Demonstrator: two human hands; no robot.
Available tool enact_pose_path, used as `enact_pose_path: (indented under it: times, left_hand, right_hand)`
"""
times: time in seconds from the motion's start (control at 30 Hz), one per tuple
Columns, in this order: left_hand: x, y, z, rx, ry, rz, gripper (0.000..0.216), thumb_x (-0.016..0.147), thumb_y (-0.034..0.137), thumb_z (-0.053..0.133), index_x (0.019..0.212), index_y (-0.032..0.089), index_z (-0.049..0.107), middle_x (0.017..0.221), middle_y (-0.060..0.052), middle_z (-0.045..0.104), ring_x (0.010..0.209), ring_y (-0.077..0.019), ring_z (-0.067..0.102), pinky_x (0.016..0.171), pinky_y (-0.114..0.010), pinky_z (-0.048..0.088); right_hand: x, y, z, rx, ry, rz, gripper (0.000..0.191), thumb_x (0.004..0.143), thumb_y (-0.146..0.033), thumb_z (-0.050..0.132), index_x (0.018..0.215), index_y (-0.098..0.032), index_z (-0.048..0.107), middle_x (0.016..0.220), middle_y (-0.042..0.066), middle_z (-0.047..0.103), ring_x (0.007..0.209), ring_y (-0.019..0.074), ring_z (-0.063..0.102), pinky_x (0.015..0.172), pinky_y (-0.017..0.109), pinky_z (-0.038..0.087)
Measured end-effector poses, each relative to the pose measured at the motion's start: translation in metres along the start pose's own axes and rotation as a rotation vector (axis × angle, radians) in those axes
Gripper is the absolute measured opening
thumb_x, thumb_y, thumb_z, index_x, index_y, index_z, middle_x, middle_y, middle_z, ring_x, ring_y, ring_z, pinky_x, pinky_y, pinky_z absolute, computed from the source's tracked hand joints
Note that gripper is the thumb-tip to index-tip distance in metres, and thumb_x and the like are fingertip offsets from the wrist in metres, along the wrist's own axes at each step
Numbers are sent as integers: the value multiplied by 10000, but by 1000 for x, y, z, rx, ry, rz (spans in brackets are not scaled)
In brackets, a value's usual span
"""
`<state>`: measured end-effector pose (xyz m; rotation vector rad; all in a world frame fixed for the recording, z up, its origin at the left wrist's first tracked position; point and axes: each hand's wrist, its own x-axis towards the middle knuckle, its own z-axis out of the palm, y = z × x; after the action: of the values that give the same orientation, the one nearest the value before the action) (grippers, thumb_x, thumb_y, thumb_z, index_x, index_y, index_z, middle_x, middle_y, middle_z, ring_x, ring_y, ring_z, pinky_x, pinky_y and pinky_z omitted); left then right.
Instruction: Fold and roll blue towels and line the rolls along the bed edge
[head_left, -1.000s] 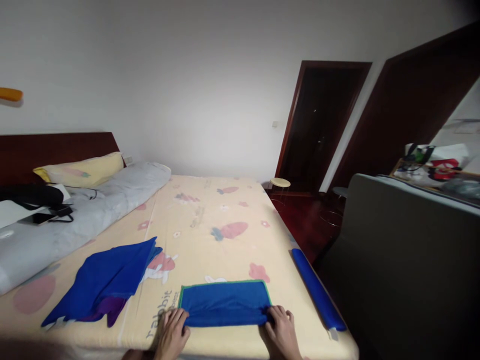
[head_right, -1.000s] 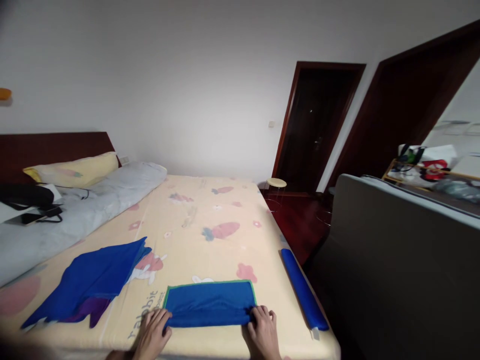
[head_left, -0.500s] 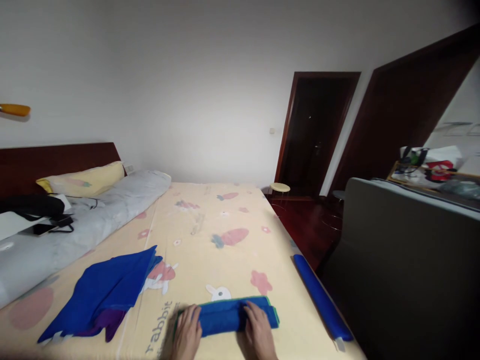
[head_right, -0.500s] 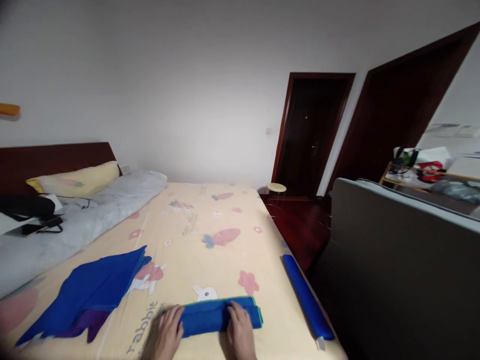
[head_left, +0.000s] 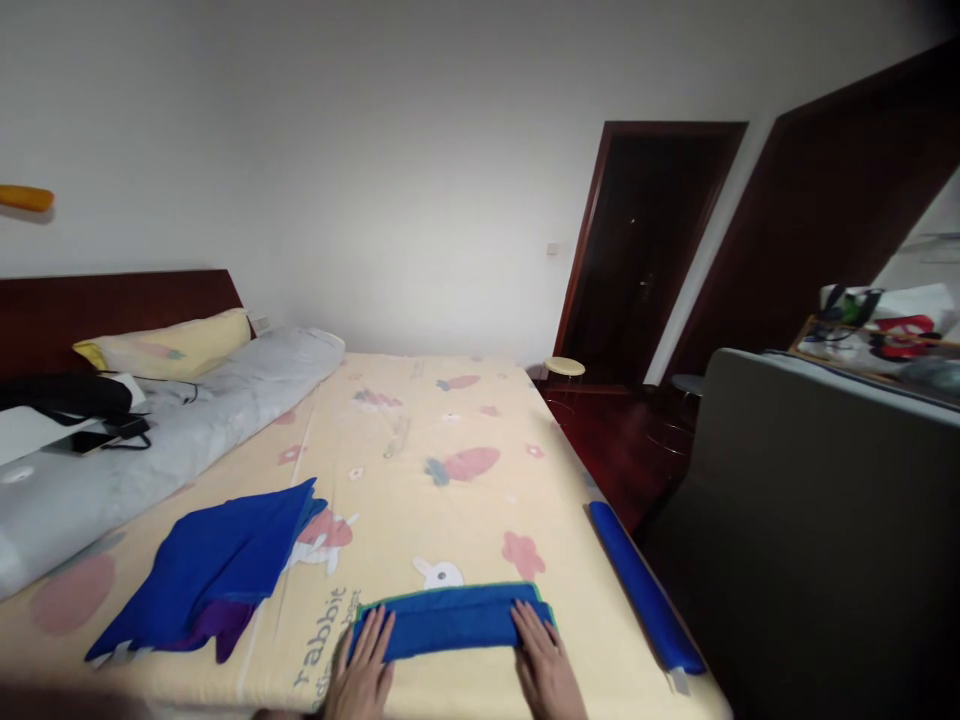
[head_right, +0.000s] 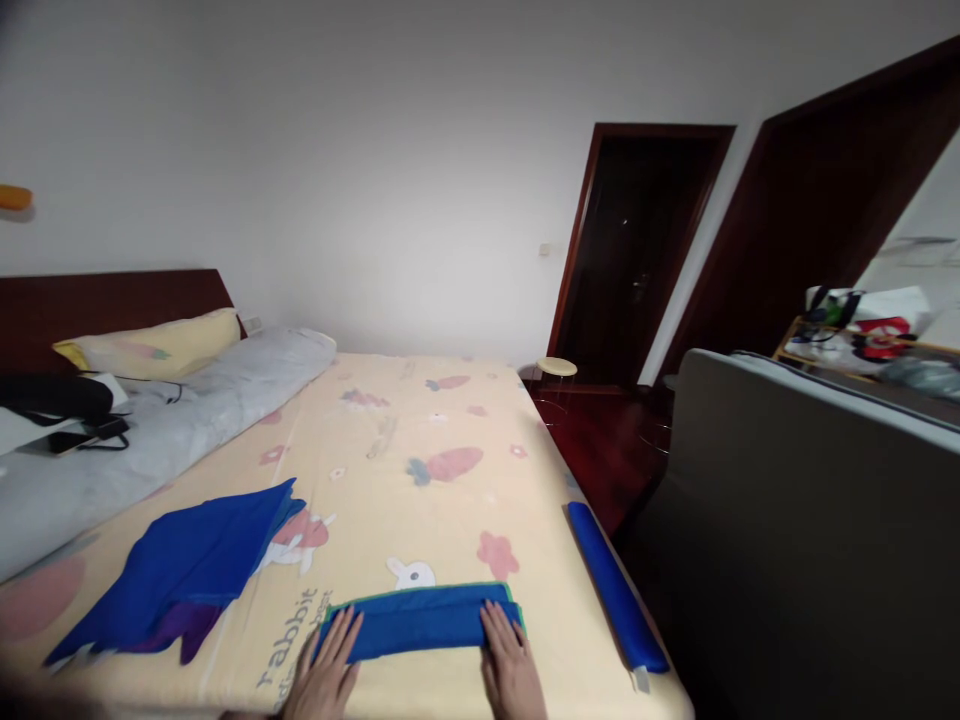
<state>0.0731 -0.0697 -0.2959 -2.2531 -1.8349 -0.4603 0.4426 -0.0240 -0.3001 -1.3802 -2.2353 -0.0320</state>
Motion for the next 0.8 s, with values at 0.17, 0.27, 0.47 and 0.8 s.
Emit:
enact_pose_path:
  times: [0.17,0.27,0.47,0.8]
  left_hand:
    - [-5,-38,-12,-85,-76,4,683,780,94,415,1394,394,385,1427,77,504,1287,-138,486,1057,-313,370]
    - [15,-41,-22,-151,-135,-120,537,754,104,442,1197,359,607,1287,54,642,1206,-170,559,1040,-342,395]
    - [77,-36,-45,-78,-301,-404,423,838,148,352,1165,232,607,1219,-49,662,1173,-163,555,1000,-323,387]
    - [100,-6,-35,-18,-290,-382,551,778,15,336,1227,236,564,1316,-62,578,1249,-180,460,1028,-352,291]
  right_hand:
    - [1,29,-28,18,-108,122,492,864,-214,382,1341,-281,484,1384,61,538,1276,221,495,995,403,394]
    - [26,19,-42,38,-176,251,432,842,-212,365,1203,-280,590,1276,48,629,1196,210,546,996,407,359]
    - [88,9,-39,-62,-169,463,417,814,-180,351,1134,-208,617,1159,122,665,1095,262,567,910,430,365]
    - [95,-14,-11,-124,-99,429,551,791,-87,338,1292,-201,538,1395,143,513,1303,292,440,1031,516,311]
